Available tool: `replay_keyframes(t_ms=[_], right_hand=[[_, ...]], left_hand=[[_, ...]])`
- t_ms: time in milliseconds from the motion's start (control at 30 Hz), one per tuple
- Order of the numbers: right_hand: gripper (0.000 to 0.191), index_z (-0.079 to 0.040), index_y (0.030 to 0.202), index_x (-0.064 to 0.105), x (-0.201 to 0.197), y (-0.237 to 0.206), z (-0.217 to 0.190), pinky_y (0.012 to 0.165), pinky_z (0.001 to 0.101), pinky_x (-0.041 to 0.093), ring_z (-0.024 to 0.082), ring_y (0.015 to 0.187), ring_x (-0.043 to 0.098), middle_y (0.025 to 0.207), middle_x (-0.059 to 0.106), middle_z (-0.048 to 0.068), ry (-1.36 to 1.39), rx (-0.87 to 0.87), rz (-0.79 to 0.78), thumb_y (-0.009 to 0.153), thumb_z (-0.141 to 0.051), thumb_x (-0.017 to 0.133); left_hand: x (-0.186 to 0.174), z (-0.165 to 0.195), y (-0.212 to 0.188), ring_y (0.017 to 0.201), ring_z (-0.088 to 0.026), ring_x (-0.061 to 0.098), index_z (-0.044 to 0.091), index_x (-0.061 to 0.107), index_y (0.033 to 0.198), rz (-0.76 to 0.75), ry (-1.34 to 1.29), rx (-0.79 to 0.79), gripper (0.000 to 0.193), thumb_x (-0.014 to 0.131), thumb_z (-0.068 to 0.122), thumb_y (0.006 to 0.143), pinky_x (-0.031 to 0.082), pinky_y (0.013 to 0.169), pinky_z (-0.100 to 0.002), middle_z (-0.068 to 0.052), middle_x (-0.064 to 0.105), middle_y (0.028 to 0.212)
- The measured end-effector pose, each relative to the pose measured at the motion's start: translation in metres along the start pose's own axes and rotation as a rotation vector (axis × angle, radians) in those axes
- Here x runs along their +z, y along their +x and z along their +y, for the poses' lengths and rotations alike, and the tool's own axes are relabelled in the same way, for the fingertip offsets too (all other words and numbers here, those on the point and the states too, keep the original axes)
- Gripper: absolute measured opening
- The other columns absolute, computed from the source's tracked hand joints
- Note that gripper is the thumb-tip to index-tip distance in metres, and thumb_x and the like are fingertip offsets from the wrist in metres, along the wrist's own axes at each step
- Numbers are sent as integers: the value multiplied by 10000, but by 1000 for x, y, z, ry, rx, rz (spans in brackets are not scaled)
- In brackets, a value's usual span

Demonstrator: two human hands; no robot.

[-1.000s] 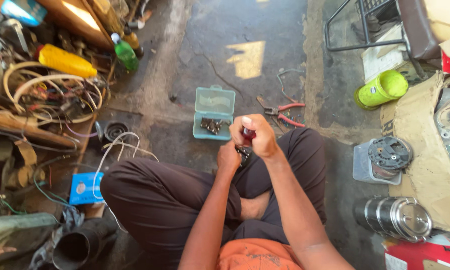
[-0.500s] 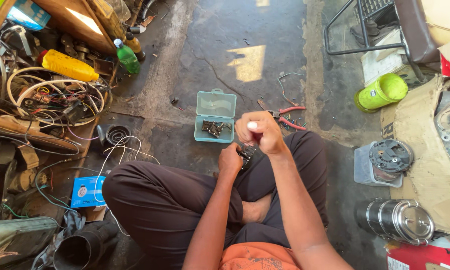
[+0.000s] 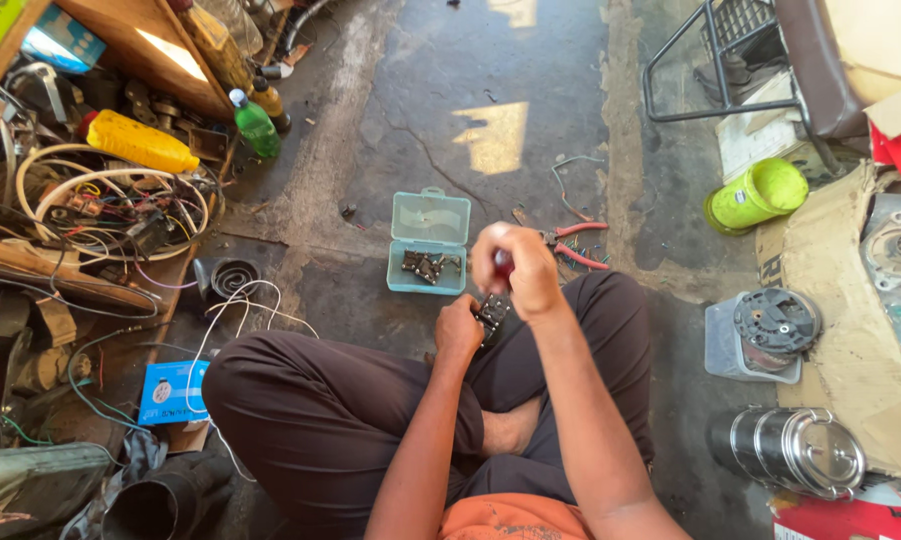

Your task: The person sits on the floor and uses a red-handled screwdriver to tighten screws on a small black electrical component held in their left hand. They repeatedly adjust the component and apply the screwdriver to different screw terminals.

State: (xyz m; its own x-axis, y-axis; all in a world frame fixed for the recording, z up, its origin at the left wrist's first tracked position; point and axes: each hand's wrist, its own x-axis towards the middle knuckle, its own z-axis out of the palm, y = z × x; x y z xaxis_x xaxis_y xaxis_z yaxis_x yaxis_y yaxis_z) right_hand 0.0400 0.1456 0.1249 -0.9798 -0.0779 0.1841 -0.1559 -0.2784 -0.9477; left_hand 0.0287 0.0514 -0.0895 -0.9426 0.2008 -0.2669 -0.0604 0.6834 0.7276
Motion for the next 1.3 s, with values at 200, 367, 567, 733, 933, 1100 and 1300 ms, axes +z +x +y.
replay_keyframes(t_ms=[200, 367, 567, 733, 933, 1100, 1300], right_hand=[[322, -36, 970, 528, 11, 6, 0, 544, 263, 374, 99, 578, 466, 681, 538, 55, 98, -124, -23, 1070, -338, 483], [351, -4, 982, 570, 26, -3, -4, 692, 264, 474, 125, 737, 539, 844, 573, 76, -328, -289, 299, 1136, -282, 423], [392, -10, 821, 592, 1, -1, -8, 644, 287, 399, 126, 623, 456, 656, 534, 62, 205, -133, -141, 1122, -184, 412], [46, -113, 1008, 465, 12, -1, -1, 605, 270, 391, 106, 602, 438, 716, 538, 72, 175, -275, 66, 995, -141, 500], [443, 0, 928, 560, 12, -9, -9, 698, 303, 440, 168, 735, 537, 831, 577, 122, -202, -279, 156, 1175, -309, 361], [374, -11, 950, 543, 8, -6, 0, 588, 283, 400, 112, 566, 459, 670, 498, 77, 212, -195, -35, 1135, -324, 456], [196, -80, 1029, 451, 15, -2, 4, 604, 270, 437, 127, 657, 525, 805, 527, 89, 120, -310, 76, 1009, -207, 598]], left_hand=[[-2, 1, -1, 993, -390, 704, 160, 739, 1047, 6, 1, -8, 304, 807, 104, 757, 563, 862, -482, -185, 744, 989], [0, -1, 0, 1001, -389, 698, 165, 738, 1039, 5, 15, -9, 293, 802, 102, 760, 561, 861, -484, -179, 743, 991], [0, 1, -1, 981, -389, 709, 159, 729, 1042, 4, 29, -2, 278, 799, 115, 776, 567, 854, -478, -183, 744, 977], [0, 1, -2, 986, -390, 708, 156, 731, 1041, 8, 28, 8, 291, 807, 106, 765, 567, 857, -476, -184, 744, 980], [0, 1, -2, 995, -386, 706, 149, 730, 1046, -5, 21, 9, 302, 814, 112, 759, 564, 867, -473, -183, 745, 988], [-1, 2, -1, 992, -391, 705, 149, 729, 1052, -4, 39, 0, 292, 800, 107, 772, 565, 862, -478, -188, 742, 988], [0, 1, 0, 988, -391, 711, 156, 737, 1038, 8, 44, 26, 272, 790, 99, 778, 566, 864, -479, -189, 746, 976]])
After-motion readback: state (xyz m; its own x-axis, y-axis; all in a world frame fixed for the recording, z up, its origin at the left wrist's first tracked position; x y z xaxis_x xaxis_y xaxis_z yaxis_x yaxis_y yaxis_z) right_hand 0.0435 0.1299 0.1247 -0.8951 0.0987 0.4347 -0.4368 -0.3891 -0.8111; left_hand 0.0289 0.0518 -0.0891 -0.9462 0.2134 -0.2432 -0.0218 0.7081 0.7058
